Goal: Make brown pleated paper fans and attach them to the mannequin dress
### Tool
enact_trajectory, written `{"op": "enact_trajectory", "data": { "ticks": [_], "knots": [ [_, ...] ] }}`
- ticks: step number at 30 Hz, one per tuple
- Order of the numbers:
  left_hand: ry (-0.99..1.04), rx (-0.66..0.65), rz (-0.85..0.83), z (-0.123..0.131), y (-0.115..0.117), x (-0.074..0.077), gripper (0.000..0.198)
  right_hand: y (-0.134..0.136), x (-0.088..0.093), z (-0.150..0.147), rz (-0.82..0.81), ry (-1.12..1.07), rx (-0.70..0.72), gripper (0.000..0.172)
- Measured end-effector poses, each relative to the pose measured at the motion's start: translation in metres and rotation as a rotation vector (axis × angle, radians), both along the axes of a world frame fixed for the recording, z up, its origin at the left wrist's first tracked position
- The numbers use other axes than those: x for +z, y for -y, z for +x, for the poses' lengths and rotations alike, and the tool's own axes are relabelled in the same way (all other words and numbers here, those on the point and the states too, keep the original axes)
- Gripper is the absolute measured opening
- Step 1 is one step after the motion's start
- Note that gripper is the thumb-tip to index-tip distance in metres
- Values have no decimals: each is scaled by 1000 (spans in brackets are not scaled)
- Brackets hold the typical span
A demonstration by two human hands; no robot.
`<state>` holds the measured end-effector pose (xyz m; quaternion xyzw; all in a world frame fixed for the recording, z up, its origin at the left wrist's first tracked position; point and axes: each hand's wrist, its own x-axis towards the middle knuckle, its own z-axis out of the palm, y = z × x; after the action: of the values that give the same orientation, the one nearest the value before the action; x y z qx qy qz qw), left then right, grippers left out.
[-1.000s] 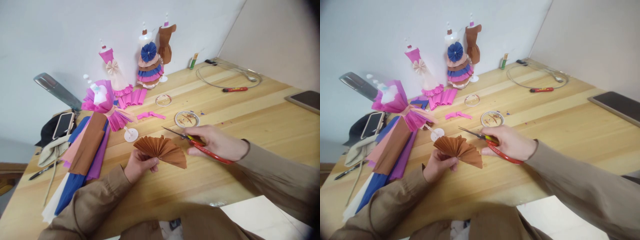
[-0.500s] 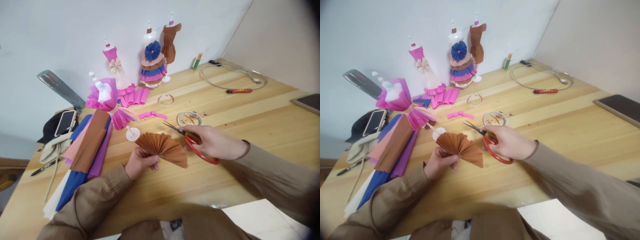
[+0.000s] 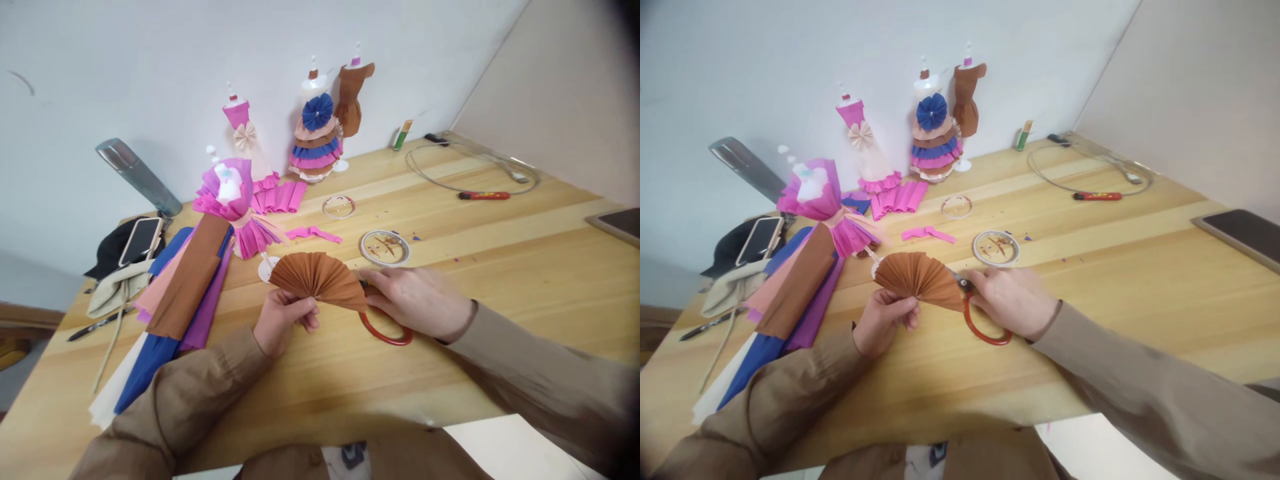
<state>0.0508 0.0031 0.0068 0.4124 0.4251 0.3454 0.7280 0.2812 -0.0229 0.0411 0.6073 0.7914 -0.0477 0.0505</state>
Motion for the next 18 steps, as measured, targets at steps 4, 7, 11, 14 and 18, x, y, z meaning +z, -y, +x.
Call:
{"op": "enact_trajectory", "data": {
  "ticks": [4,7,11,14,18],
  "knots": [
    [-6,-22,28,-1,0,-4,33,1,-5,5,19,-78,29,40],
    [-9,-42,48,-3,0,-7,35,5,-7,5,-13,-112,45,52],
    [-16,-56,68,-4,1,-8,35,6,-11,6,-45,-172,24,51],
    [-28,-77,74,-4,2,-9,35,3,-13,13,-10,-342,15,46],
    [-35,-93,89,-4,3,-7,35,0,-9,29,-55,-725,17,38]
  ]
}}
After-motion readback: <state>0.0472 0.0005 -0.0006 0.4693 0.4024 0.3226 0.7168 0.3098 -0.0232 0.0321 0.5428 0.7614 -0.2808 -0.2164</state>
